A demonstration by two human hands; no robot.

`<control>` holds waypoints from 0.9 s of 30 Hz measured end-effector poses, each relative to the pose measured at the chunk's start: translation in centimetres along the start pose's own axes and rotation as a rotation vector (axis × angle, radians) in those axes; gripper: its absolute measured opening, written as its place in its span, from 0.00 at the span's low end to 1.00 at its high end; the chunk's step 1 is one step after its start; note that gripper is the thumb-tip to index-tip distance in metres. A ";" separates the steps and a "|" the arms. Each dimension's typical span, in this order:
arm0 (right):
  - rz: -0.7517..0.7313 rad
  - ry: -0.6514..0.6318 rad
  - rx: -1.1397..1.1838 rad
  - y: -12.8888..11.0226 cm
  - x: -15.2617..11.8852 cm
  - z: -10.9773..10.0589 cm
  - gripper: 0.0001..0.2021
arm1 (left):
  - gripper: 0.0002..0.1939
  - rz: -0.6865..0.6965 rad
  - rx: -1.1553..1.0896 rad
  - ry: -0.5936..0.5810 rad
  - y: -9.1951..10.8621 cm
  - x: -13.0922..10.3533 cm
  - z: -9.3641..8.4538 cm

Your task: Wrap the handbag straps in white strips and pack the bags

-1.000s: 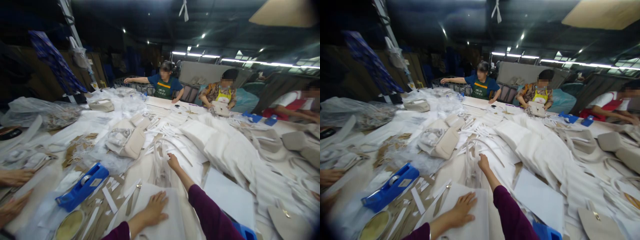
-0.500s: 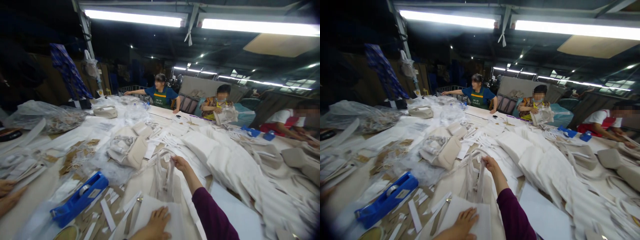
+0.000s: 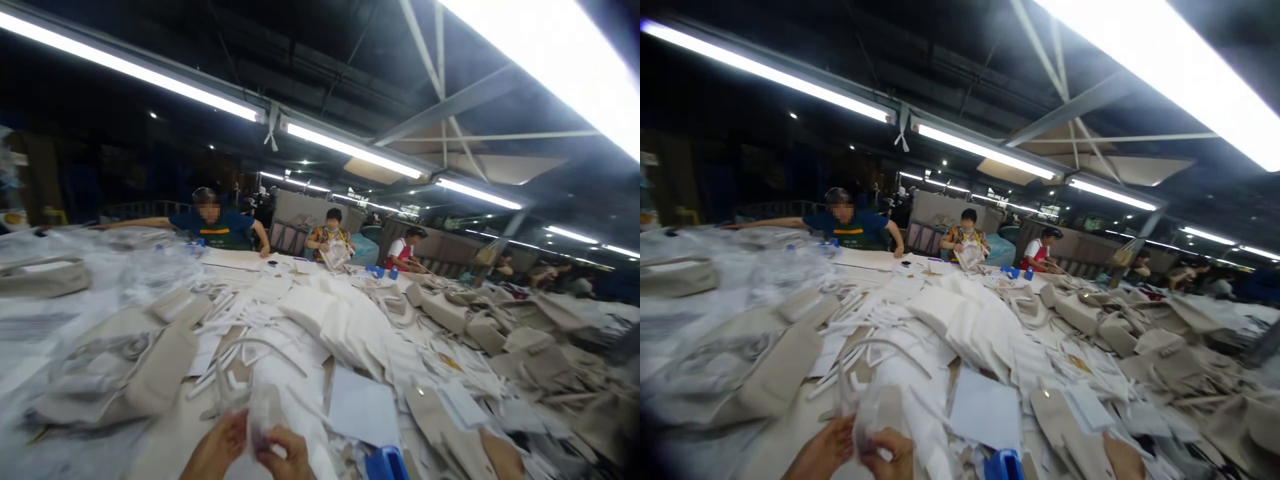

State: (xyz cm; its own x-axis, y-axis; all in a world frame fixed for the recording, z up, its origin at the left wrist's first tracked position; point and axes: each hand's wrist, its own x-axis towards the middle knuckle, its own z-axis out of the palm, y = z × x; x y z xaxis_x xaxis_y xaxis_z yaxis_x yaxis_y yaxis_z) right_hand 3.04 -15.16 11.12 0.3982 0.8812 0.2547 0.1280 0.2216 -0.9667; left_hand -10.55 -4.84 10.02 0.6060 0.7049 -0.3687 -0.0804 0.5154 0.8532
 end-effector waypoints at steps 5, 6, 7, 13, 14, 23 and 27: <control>-0.151 -0.068 -0.196 2.8 -1.3 1.4 0.11 | 0.11 -0.131 -0.330 -0.037 10.7 -0.1 4.3; -0.145 -0.089 -0.222 3.0 -1.4 1.4 0.12 | 0.11 -0.099 -0.322 -0.018 12.4 0.1 5.0; -0.128 -0.096 -0.235 3.1 -1.6 1.4 0.13 | 0.11 -0.042 -0.310 -0.013 13.8 0.3 5.5; 0.068 -0.103 -0.170 -0.2 -1.5 0.3 0.07 | 0.10 0.277 -0.143 -0.033 19.9 -1.0 7.8; 0.081 -0.163 -0.140 -1.3 -0.7 -0.4 0.09 | 0.11 0.312 -0.102 -0.055 20.5 -1.4 8.2; -0.077 0.122 0.207 -16.5 13.1 -9.2 0.26 | 0.21 0.518 0.225 -0.281 21.9 -5.3 10.1; -0.098 -0.072 0.383 -23.7 16.6 -9.9 0.24 | 0.19 0.520 0.314 -0.324 21.5 -6.4 11.9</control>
State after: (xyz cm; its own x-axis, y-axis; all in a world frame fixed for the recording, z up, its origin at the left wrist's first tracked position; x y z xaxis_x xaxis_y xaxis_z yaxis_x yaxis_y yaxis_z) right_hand 15.62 -9.88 38.48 0.3349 0.8721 0.3568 -0.1909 0.4336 -0.8807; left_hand -6.77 -4.05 35.11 0.7610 0.6155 0.2051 -0.2213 -0.0510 0.9739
